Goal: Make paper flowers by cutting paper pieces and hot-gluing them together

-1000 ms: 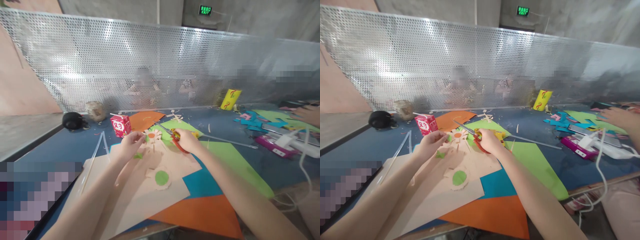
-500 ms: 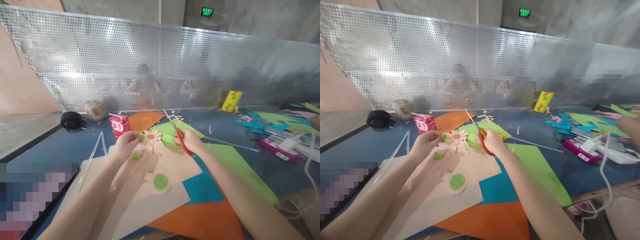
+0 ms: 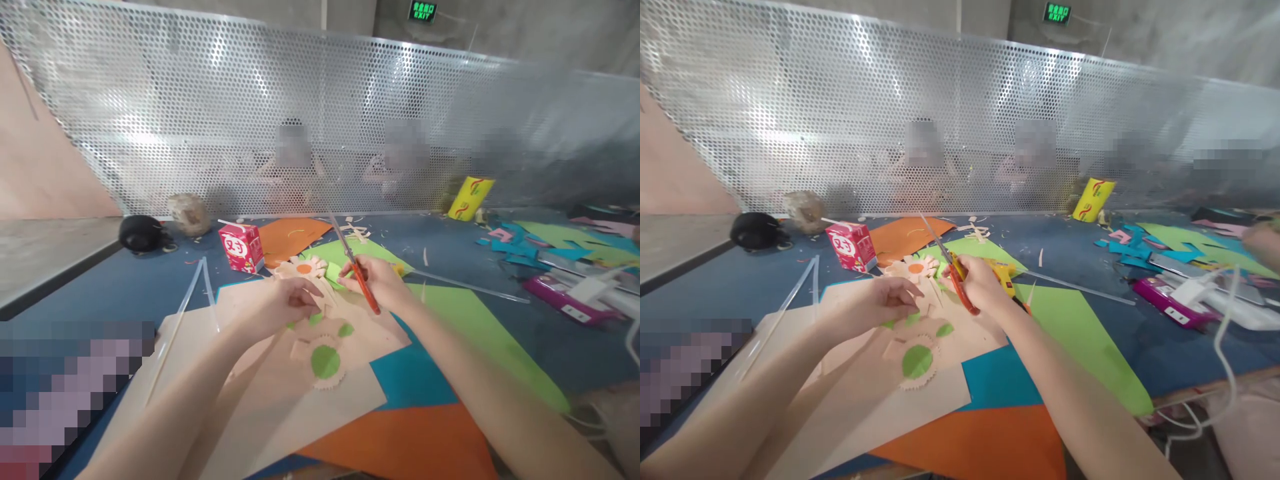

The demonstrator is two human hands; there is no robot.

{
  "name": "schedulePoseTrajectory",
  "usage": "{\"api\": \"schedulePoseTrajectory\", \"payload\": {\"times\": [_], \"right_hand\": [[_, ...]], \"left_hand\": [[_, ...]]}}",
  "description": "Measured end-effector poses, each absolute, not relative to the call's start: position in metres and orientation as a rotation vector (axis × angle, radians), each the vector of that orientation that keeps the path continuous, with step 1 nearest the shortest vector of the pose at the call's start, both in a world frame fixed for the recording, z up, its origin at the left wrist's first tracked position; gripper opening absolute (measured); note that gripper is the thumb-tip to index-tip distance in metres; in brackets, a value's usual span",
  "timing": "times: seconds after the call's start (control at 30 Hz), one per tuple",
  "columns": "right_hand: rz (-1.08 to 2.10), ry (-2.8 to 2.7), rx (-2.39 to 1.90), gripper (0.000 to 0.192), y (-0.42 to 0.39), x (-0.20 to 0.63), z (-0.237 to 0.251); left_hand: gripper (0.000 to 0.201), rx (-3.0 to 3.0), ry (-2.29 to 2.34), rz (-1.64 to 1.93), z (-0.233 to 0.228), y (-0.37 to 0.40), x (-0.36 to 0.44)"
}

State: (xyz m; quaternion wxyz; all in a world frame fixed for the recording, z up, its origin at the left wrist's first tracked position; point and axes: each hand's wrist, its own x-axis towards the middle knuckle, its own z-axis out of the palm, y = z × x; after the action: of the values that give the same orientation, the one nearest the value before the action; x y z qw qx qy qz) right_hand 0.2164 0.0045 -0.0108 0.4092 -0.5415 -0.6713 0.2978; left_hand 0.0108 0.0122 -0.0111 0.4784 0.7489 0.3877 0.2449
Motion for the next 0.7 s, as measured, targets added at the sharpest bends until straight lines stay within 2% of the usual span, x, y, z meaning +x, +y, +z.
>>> {"api": "schedulePoseTrajectory", "payload": {"times": [0.37, 0.53, 0.7], "right_hand": [[0.917, -1.679, -1.268, 0.010, -0.022, 0.194, 0.001], [0.810, -1.649, -1.319, 0.013, -0.023, 0.190, 0.002], [0.868, -1.616, -1.356, 0.013, -0.025, 0.188, 0.002]], "left_hand": [[0.021, 1.450, 0.864, 1.066, -0.001, 0.004, 0.018], [0.020, 1.406, 0.948, 1.031, 0.004, -0.005, 0.025], [0.017, 1.473, 1.000, 1.041, 0.008, -0.008, 0.028]]}}
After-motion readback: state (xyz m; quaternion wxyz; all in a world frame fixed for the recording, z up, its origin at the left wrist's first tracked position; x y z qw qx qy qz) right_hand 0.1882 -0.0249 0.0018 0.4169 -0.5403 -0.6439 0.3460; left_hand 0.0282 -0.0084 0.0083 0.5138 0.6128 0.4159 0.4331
